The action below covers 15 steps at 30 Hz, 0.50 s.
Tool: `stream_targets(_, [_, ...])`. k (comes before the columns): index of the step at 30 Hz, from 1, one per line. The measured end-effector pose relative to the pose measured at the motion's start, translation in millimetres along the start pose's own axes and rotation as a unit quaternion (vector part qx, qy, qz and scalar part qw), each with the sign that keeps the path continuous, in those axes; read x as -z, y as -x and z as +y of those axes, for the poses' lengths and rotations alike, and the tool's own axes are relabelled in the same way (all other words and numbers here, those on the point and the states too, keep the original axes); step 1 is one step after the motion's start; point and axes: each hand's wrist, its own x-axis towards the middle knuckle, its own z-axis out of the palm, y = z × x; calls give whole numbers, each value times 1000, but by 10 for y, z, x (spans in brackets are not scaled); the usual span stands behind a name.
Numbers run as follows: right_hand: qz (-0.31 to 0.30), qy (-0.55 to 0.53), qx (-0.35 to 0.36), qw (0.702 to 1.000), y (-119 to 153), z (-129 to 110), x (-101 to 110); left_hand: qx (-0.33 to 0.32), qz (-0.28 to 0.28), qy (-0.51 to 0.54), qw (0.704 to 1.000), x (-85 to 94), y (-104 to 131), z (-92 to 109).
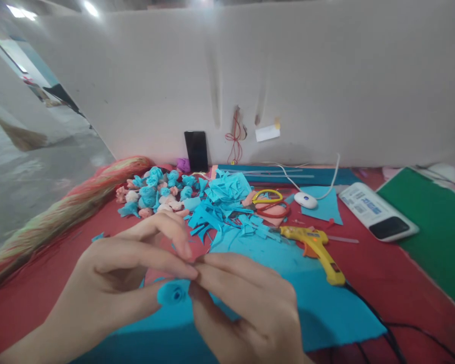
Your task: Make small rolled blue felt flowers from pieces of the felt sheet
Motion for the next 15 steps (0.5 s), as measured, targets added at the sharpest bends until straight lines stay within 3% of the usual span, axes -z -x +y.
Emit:
stream_targets(9, [-50, -45, -136, 988, -108, -97, -34, 101, 8, 197, 975, -54, -26, -88])
stream_targets(15, [-99, -137, -234, 958, -80, -95, 29, 166, -3, 271, 948, -39, -20, -85])
